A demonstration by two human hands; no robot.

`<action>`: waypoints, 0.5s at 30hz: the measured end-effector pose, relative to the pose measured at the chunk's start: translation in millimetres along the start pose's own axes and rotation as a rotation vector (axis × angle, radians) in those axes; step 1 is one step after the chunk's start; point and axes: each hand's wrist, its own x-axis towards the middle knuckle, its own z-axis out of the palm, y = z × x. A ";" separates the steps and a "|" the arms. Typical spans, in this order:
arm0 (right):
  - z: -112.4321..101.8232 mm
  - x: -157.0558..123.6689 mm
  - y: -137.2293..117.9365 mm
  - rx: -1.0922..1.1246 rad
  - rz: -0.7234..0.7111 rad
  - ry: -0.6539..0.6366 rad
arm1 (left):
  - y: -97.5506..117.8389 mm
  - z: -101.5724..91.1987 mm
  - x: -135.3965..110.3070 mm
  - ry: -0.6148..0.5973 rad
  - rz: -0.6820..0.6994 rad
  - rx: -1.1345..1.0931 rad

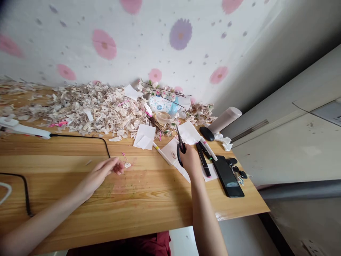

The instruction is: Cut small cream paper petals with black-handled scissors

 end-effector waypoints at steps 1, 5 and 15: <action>0.9 -1.8 -2.9 0.054 -0.015 -0.001 | 1.1 -0.7 -0.4 0.031 0.020 0.020; 12.3 -16.1 -19.5 0.303 -0.124 -0.110 | 3.2 -9.0 1.4 0.158 0.110 0.180; 64.1 -50.5 -39.7 0.877 -0.145 -0.431 | 27.6 -52.0 37.8 0.406 0.412 0.974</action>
